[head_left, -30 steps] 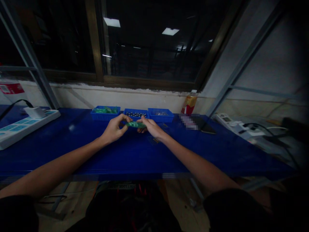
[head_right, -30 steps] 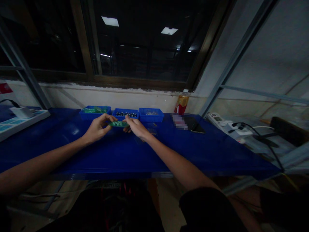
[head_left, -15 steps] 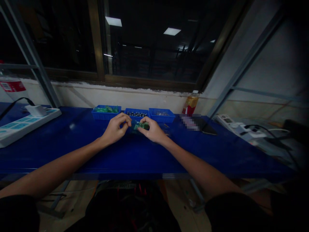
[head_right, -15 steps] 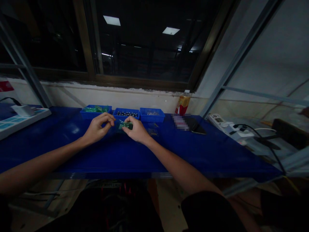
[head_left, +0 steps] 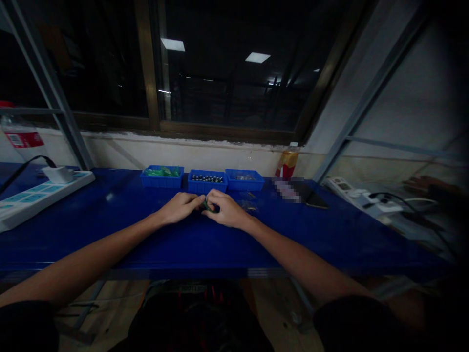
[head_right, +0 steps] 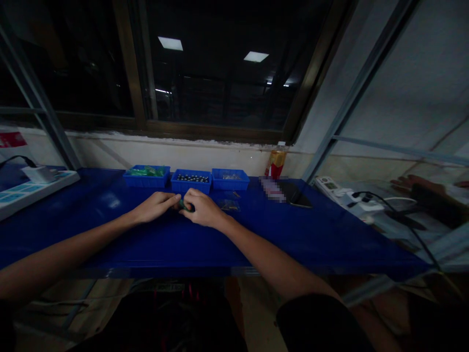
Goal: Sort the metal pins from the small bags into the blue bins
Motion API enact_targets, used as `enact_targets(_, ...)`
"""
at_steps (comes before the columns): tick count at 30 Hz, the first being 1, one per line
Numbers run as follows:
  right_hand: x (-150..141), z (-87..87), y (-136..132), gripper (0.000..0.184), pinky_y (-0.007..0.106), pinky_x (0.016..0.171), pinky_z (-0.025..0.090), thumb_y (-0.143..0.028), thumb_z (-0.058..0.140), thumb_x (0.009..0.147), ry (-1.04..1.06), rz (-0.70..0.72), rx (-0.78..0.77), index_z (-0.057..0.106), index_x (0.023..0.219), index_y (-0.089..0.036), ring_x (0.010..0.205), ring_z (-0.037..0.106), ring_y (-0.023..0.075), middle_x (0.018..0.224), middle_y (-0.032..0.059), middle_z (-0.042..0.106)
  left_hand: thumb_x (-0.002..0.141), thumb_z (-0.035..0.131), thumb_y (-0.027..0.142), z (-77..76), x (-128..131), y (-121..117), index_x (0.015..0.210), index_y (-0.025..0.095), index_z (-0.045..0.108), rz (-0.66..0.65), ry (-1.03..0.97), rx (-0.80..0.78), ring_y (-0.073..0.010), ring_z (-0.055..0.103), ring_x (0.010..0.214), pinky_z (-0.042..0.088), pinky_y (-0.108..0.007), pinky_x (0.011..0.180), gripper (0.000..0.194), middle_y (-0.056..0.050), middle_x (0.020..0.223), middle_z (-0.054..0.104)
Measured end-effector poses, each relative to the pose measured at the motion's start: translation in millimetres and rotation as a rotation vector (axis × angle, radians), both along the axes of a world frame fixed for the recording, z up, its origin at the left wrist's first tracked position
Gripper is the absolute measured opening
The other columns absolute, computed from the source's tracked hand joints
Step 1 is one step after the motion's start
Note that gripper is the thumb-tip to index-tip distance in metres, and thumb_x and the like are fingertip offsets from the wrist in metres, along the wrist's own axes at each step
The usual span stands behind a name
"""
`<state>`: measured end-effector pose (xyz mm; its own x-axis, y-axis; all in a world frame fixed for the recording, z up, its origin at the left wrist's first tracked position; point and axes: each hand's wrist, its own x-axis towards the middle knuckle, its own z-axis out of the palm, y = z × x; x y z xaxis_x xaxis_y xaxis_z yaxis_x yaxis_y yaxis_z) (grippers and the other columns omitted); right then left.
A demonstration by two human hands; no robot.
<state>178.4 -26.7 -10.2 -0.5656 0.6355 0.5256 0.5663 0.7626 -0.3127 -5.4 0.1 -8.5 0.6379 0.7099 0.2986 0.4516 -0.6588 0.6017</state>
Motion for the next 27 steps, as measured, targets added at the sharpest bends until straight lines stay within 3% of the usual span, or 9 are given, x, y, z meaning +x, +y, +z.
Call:
enact_targets(5,-1.6,2.1,-5.9,0.017,0.029,0.075,0.039,-0.029,0.062,0.071,-0.058,-0.001,-0.022,0.050,0.068,-0.018,0.080,0.047,0.0142,0.085,0.0020,0.046,0.077,0.045,0.026,-1.1,-2.1,4.8,0.074,0.014,0.061,0.041,0.012,0.052,-0.0152,0.056,0.064,0.040,-0.025,0.061,0.020,-0.001,0.069,0.062)
enact_targets(10,3.5,4.4,0.2,0.021,0.031,0.078,0.039,-0.038,0.052,0.079,0.040,-0.112,-0.044,0.057,0.076,-0.018,0.080,0.049,0.0143,0.085,0.0028,0.048,0.077,0.046,0.021,4.1,-1.1,-0.5,0.076,0.015,0.057,0.126,-0.115,0.230,-0.0133,0.053,0.057,0.038,-0.024,0.055,0.013,0.000,0.064,0.059)
enact_targets(12,6.7,3.0,6.7,0.031,0.031,0.075,0.039,-0.045,0.045,0.082,0.112,-0.136,-0.166,0.057,0.073,-0.018,0.076,0.050,0.0144,0.079,0.0025,0.051,0.078,0.047,0.021,8.1,-0.5,-5.0,0.077,0.016,0.056,0.145,-0.157,0.326,-0.0131,0.053,0.058,0.038,-0.023,0.054,0.011,0.000,0.064,0.058)
enact_targets(16,11.0,0.0,16.2,0.056,0.026,0.061,0.041,-0.062,0.026,0.082,0.415,-0.070,-0.656,0.059,0.076,-0.016,0.068,0.054,0.0137,0.071,0.0044,0.058,0.080,0.048,0.018,12.8,1.4,-12.9,0.080,0.016,0.054,0.129,-0.188,0.430,-0.0120,0.052,0.059,0.038,-0.022,0.054,0.007,0.000,0.067,0.057)
enact_targets(19,11.0,1.9,15.9,0.067,0.023,0.055,0.041,-0.068,0.021,0.078,0.635,0.005,-0.902,0.061,0.076,-0.015,0.062,0.055,0.0125,0.066,0.0051,0.059,0.081,0.049,0.017,12.1,1.6,-13.5,0.082,0.016,0.055,0.122,-0.189,0.465,-0.0122,0.052,0.060,0.039,-0.023,0.055,0.006,0.000,0.069,0.056)
enact_targets(23,10.1,6.5,12.2,0.063,0.023,0.053,0.040,-0.067,0.029,0.078,0.755,0.054,-1.045,0.063,0.073,-0.014,0.057,0.056,0.0117,0.062,0.0046,0.060,0.083,0.048,0.017,11.1,-0.6,-10.3,0.086,0.017,0.057,0.037,-0.152,0.496,-0.0139,0.054,0.069,0.042,-0.026,0.062,0.010,-0.003,0.076,0.057)
enact_targets(27,10.5,5.6,13.4,0.033,0.024,0.052,0.040,-0.046,0.054,0.073,0.828,0.044,-1.011,0.061,0.069,-0.014,0.055,0.056,0.0117,0.061,0.0033,0.061,0.085,0.046,0.017,11.5,-2.5,-9.0,0.090,0.019,0.059,-0.070,-0.079,0.524,-0.0159,0.054,0.078,0.044,-0.030,0.071,0.015,-0.004,0.083,0.058)
